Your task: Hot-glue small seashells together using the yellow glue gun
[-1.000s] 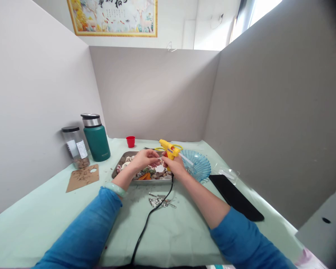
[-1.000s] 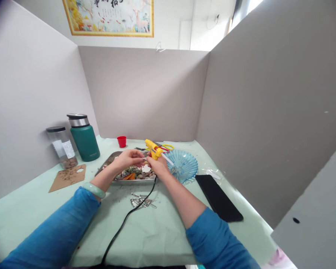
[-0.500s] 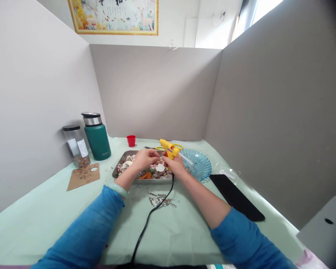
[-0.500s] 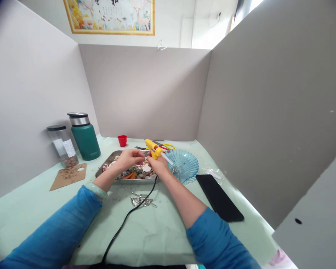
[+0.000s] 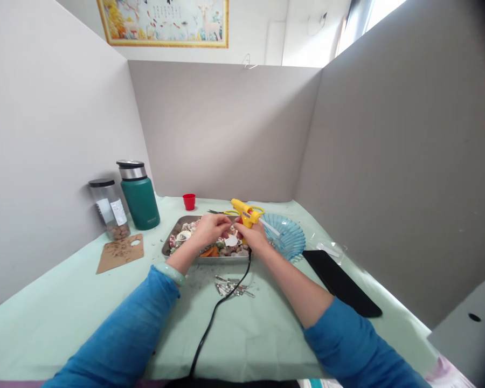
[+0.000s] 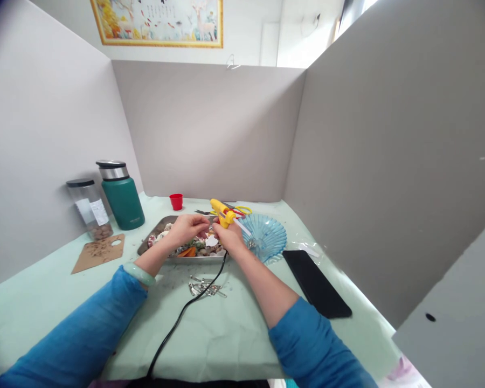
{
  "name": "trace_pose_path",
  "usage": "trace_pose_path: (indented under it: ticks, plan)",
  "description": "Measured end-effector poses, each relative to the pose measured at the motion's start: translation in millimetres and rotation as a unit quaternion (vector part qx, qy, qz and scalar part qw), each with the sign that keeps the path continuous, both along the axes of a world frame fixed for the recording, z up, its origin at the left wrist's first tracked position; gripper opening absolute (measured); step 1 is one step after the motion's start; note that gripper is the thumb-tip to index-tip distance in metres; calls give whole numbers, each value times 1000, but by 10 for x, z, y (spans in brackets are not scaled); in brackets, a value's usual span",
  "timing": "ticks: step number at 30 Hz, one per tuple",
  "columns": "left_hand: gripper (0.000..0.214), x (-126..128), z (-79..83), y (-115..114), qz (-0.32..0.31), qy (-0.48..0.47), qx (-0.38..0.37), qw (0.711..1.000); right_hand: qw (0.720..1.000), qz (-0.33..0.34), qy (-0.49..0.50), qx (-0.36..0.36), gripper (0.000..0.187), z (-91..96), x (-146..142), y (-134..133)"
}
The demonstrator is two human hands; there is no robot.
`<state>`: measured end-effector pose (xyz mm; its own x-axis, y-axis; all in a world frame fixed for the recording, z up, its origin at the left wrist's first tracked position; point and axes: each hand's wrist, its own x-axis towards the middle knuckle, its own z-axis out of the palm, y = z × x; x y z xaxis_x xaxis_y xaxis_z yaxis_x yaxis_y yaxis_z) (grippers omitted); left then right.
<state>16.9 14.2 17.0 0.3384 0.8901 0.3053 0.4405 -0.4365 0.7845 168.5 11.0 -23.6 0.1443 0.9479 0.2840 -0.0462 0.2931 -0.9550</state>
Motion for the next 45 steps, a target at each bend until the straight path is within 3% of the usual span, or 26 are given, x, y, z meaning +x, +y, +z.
trace_pose_path:
  ticks: [8,15,20,32,45]
  plan:
    - [4,-52,-14,48,-43,-67,-107,991,1000,26,-14,10,24,-41,26,14]
    - [7,-57,-55,70,-51,-112,-135,983,999,46,-2,12,21,-34,15,23]
    - [26,-89,-47,59,-88,-139,-190,968,999,34,-6,9,23,-47,18,46]
    - [24,-105,-153,149,-62,-159,-199,965,998,46,-37,17,22,-50,38,24]
    - [11,-13,-45,33,-27,-143,-172,974,998,43,-52,18,19,-32,34,14]
